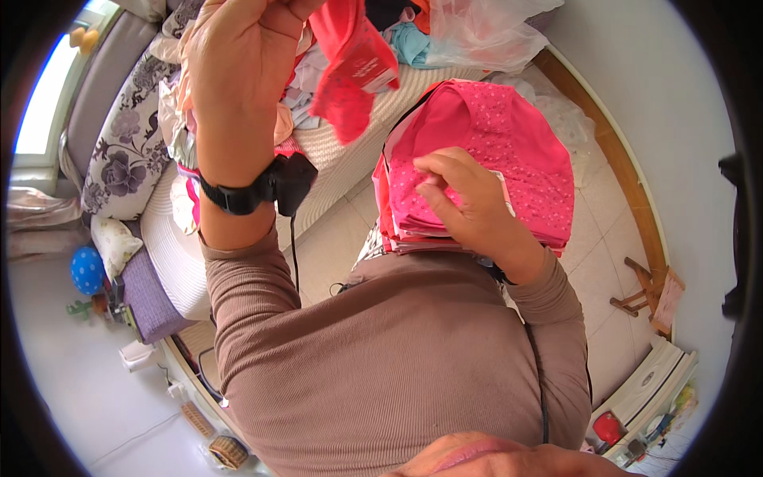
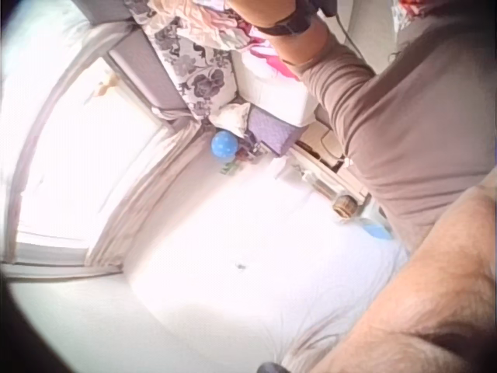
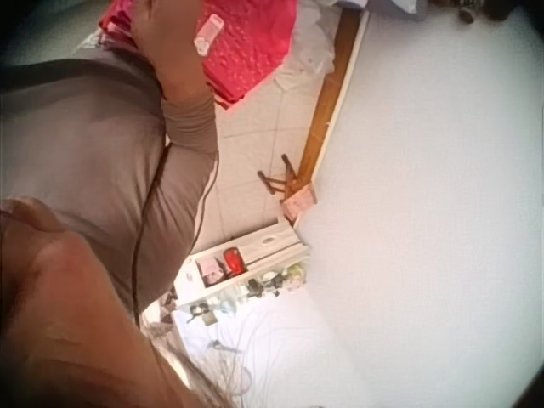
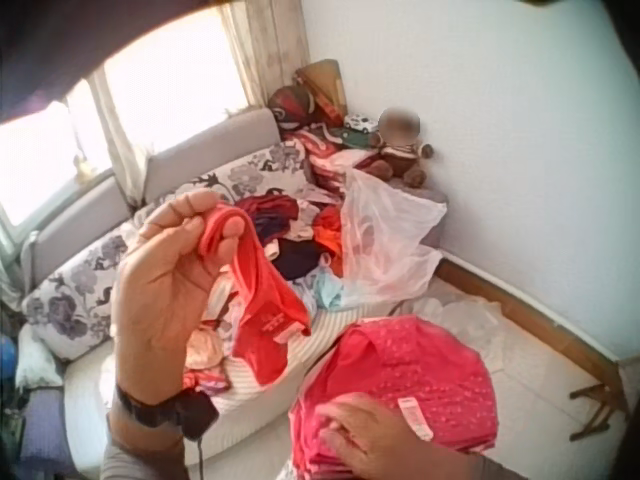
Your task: The person folds various garments including pink, red, and black items by hand and stacks them into a neat pile on the bed. The person repeatedly picks up each item, aligns edges, and places it on top of the growing stack.
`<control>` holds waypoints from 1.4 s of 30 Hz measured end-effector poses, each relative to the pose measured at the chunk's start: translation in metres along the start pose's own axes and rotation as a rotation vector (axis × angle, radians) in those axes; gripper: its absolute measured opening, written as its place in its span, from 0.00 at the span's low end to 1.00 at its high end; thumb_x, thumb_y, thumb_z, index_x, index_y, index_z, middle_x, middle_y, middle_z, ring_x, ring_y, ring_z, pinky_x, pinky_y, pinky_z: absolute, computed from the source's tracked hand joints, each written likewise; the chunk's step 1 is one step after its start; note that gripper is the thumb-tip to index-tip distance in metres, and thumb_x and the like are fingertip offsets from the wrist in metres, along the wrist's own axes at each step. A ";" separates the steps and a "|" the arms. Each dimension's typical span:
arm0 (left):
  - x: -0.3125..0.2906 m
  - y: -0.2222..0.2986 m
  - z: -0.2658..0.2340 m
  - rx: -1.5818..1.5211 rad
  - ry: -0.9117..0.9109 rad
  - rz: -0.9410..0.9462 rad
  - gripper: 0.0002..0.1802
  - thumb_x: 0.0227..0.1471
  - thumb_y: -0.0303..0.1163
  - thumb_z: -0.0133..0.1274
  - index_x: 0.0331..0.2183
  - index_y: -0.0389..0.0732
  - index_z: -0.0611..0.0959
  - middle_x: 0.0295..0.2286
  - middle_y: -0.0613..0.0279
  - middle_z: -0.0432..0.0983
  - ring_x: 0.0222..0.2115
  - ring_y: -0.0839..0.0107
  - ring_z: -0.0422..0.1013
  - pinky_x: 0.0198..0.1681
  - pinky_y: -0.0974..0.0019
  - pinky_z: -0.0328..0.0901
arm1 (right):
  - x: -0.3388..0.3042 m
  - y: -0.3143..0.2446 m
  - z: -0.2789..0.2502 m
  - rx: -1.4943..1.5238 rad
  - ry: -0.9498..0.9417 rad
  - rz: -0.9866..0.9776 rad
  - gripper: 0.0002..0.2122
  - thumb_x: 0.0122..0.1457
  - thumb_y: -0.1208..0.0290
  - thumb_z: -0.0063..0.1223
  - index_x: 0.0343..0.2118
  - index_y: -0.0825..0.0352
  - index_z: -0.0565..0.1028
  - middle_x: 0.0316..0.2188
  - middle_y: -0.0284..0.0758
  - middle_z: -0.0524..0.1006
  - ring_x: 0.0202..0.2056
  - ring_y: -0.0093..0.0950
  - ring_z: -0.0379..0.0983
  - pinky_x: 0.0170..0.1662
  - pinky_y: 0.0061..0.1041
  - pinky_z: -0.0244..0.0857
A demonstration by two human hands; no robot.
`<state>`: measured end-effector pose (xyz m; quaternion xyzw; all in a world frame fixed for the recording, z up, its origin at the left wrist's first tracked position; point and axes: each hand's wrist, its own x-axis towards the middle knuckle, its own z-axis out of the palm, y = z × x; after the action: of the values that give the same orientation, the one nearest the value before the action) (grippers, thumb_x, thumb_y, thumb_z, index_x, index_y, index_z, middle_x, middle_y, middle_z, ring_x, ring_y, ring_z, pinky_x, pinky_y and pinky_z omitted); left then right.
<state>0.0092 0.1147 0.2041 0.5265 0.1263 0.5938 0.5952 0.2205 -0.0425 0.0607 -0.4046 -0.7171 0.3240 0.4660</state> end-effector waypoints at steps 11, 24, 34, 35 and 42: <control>-0.022 0.029 0.049 0.176 -0.192 0.204 0.29 0.62 0.17 0.41 0.61 0.13 0.56 0.59 0.19 0.56 0.62 0.37 0.60 0.70 0.53 0.57 | 0.012 0.022 -0.058 -0.745 0.622 -0.353 0.18 0.57 0.73 0.66 0.48 0.72 0.74 0.43 0.45 0.76 0.44 0.43 0.74 0.49 0.38 0.69; -0.034 -0.013 0.082 0.035 -0.261 0.300 0.36 0.56 0.13 0.49 0.64 0.21 0.57 0.57 0.32 0.65 0.60 0.51 0.67 0.62 0.66 0.68 | 0.014 -0.004 -0.005 -0.131 0.188 -0.137 0.32 0.54 0.55 0.69 0.53 0.71 0.67 0.46 0.47 0.72 0.48 0.46 0.69 0.53 0.40 0.65; -0.034 0.005 0.072 0.037 -0.400 0.364 0.36 0.55 0.17 0.43 0.63 0.15 0.54 0.58 0.22 0.61 0.63 0.41 0.60 0.67 0.55 0.61 | 0.053 0.023 -0.027 -0.282 0.506 -0.250 0.22 0.54 0.71 0.67 0.49 0.71 0.69 0.42 0.43 0.73 0.44 0.42 0.70 0.50 0.38 0.65; -0.034 0.004 0.072 0.079 -0.373 0.368 0.37 0.55 0.18 0.43 0.63 0.15 0.53 0.58 0.21 0.60 0.64 0.40 0.59 0.67 0.55 0.61 | 0.049 0.024 -0.030 -0.320 0.494 -0.256 0.21 0.55 0.73 0.66 0.50 0.71 0.70 0.42 0.42 0.73 0.44 0.38 0.72 0.50 0.34 0.67; -0.025 0.006 0.068 -0.001 -0.407 0.285 0.37 0.58 0.21 0.46 0.63 0.15 0.53 0.59 0.22 0.59 0.65 0.41 0.58 0.69 0.53 0.57 | 0.039 0.034 -0.050 -0.248 0.397 -0.169 0.17 0.58 0.73 0.60 0.49 0.70 0.71 0.42 0.42 0.75 0.45 0.43 0.71 0.52 0.40 0.64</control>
<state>0.0517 0.0596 0.2249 0.6475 -0.0720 0.5537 0.5186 0.2677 0.0125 0.0655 -0.4528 -0.6772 0.1077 0.5699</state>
